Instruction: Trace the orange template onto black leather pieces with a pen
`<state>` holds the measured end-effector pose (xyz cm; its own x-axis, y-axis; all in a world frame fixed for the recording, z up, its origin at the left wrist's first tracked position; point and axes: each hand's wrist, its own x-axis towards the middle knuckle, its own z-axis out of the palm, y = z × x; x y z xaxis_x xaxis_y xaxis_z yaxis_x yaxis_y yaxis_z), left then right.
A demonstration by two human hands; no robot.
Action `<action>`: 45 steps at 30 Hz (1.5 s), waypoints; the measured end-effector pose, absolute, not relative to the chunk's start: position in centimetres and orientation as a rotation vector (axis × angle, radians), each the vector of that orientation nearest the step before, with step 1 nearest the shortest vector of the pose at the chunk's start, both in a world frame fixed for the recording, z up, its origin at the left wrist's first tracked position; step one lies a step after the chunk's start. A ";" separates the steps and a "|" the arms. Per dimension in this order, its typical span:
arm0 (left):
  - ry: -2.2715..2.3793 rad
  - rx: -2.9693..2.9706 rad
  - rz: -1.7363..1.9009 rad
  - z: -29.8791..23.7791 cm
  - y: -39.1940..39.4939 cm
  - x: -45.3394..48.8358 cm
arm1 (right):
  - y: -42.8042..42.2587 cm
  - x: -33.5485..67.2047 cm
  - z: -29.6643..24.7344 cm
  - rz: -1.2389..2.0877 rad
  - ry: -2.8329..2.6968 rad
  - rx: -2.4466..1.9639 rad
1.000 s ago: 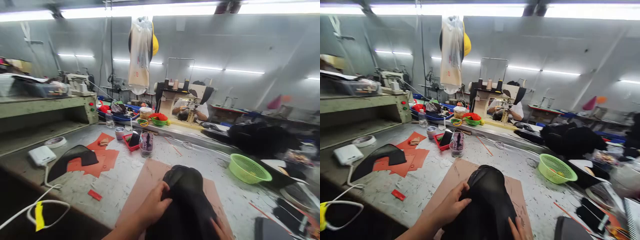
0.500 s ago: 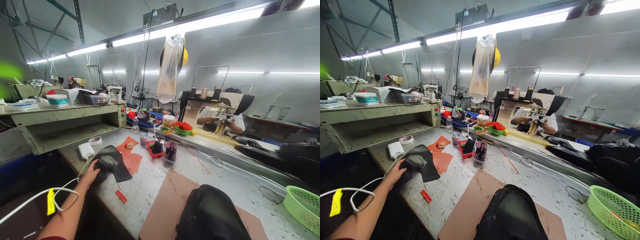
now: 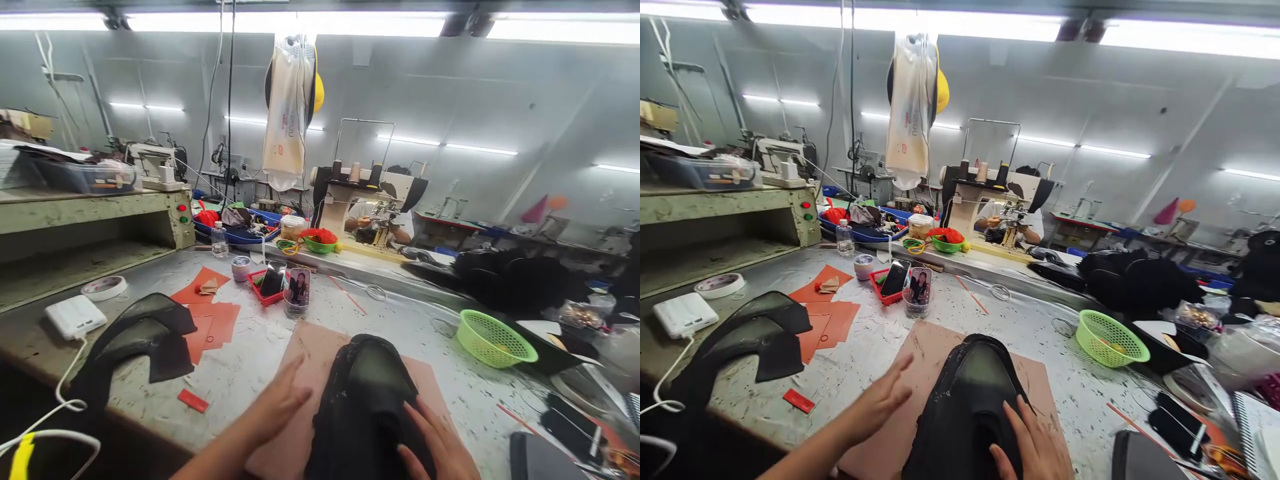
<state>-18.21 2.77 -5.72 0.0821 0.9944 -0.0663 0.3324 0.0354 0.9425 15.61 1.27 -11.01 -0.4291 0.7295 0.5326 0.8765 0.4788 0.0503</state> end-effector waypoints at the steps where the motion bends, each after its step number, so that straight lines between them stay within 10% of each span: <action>1: 1.303 1.378 0.908 -6.0 2.8 -15.6 | 1.3 15.1 -10.8 -0.452 -2.307 -1.353; 45: 0.998 0.965 0.743 -2.1 5.0 -7.3 | -3.6 7.8 -8.6 0.128 -1.854 -1.572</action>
<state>-7.29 4.99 -2.09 0.3734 0.8617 -0.3437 -0.0818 0.3996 0.9130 7.79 -3.62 -8.55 -0.0262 0.8999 0.4354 0.8318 0.2612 -0.4898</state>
